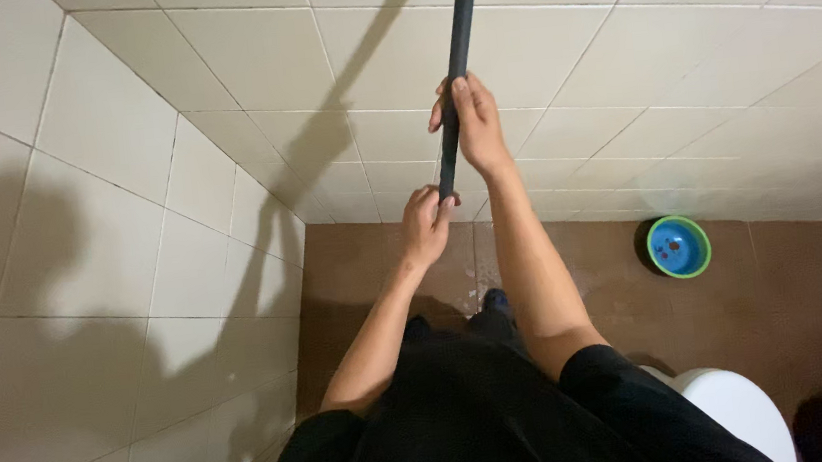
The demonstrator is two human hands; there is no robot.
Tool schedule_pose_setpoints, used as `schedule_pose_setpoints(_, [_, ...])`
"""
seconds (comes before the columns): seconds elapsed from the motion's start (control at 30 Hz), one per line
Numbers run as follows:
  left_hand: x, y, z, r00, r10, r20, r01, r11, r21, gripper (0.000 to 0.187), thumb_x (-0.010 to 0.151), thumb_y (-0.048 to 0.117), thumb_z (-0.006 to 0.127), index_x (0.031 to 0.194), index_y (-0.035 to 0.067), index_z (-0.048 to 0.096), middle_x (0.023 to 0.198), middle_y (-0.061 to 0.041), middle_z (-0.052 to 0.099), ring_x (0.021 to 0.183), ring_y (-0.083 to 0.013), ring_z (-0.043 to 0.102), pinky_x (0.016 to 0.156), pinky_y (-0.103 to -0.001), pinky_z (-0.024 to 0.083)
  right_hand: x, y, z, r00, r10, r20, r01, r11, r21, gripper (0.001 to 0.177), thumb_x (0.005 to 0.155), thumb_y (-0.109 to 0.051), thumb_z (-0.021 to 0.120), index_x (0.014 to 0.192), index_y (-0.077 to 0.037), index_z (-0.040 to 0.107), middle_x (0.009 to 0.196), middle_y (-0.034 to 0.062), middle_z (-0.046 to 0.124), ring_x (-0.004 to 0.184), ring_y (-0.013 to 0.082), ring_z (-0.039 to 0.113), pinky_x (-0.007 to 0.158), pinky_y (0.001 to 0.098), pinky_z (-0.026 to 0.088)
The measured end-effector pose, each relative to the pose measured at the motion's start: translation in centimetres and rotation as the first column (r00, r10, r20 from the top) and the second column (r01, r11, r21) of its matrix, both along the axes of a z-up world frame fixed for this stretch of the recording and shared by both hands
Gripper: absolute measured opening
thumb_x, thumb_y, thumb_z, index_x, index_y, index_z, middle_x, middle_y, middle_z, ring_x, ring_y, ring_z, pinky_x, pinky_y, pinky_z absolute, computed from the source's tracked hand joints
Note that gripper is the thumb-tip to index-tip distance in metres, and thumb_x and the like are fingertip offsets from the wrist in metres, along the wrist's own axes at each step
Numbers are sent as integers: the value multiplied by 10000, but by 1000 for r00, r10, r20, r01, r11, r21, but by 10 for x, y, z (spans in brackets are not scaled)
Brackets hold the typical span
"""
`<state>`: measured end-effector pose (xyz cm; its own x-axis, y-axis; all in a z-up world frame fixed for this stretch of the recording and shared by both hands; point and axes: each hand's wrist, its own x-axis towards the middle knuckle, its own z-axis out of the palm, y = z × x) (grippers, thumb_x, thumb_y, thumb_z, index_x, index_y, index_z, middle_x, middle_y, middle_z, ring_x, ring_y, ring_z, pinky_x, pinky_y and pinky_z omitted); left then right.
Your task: The person holds a long grey rod with a curved end, walks across a bathroom, and picks up a folded cloth from the top of the toilet tank.
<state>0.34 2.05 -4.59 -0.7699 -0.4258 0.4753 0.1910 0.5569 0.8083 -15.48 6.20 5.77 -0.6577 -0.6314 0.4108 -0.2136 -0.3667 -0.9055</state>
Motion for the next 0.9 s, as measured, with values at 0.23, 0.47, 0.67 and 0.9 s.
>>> schedule_pose_setpoints(0.23, [29,12,-74,946,-60,319,-14,974,226,271,1049,286,569,1002,44,680,789,-76,621,740,-200,593,660,-373,464,10,11,-74,1000,11,16,-14,985,175,384,1135,-374,358,1076,-46,549,763,81,677,696,171,682,691,313,593])
schedule_pose_setpoints(0.47, [52,18,-140,846,-166,507,-15,942,334,252,1024,279,601,1008,39,679,659,-54,565,595,-155,536,559,-363,422,21,21,-150,988,9,156,-50,964,262,389,1126,-370,400,1059,-25,566,737,83,672,672,169,655,668,319,548])
schedule_pose_setpoints(0.67, [60,19,-167,836,-163,524,18,962,272,228,1014,252,630,1022,32,691,685,-31,613,623,-146,597,603,-360,473,30,28,-170,983,-33,183,-36,933,359,342,1115,-330,415,1045,-26,554,779,91,682,697,168,673,690,334,578])
schedule_pose_setpoints(0.9, [57,26,-166,735,-243,633,-31,920,390,226,1040,238,543,1148,86,669,826,-63,653,726,-157,615,657,-360,494,38,27,-172,976,-73,203,14,961,277,326,1121,-303,386,1034,-25,531,802,80,666,717,179,667,703,344,582])
